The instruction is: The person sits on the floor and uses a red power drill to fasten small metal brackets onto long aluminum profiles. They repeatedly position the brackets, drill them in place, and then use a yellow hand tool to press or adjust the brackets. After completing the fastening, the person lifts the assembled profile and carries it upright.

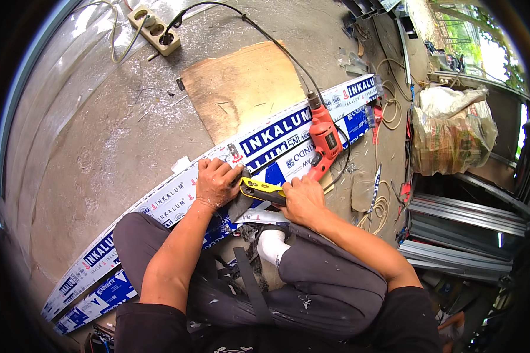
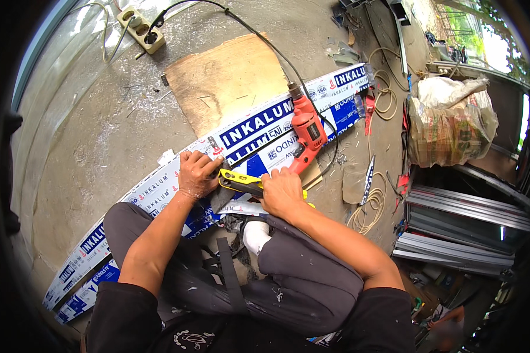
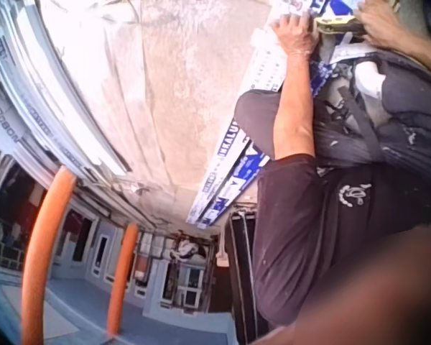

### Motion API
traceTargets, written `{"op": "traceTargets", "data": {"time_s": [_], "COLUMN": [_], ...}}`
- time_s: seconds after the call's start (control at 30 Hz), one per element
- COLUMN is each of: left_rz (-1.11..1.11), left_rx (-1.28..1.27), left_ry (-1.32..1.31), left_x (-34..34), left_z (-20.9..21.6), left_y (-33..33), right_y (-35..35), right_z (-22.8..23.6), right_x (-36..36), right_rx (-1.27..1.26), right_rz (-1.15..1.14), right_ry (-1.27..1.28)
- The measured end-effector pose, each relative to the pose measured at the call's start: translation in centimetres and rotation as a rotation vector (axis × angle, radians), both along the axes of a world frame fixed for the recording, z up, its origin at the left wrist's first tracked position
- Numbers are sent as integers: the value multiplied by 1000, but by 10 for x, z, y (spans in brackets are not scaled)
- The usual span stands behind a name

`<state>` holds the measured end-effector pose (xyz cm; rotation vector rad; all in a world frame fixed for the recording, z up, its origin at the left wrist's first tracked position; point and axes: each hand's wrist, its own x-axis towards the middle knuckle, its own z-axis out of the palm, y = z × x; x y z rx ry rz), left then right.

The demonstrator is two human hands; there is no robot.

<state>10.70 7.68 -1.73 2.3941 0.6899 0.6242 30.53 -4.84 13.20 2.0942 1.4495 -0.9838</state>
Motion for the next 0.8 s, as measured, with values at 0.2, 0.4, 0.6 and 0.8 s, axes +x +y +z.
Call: {"op": "traceTargets", "data": {"time_s": [0.2,0.4,0.6,0.8], "left_rz": [11,-10,4,35], "left_rx": [1,-5,-11,4], "left_ry": [-13,8,-24,-39], "left_x": [0,0,1,5], "left_z": [-4,0,3,7], "left_y": [-2,0,1,0], "right_y": [1,5,9,102], "right_z": [-9,-23,0,-6], "right_x": [6,8,27,70], "right_rx": [-103,-55,227,450], "right_rz": [-105,-52,-126,-210], "right_ry": [157,134,276,20]}}
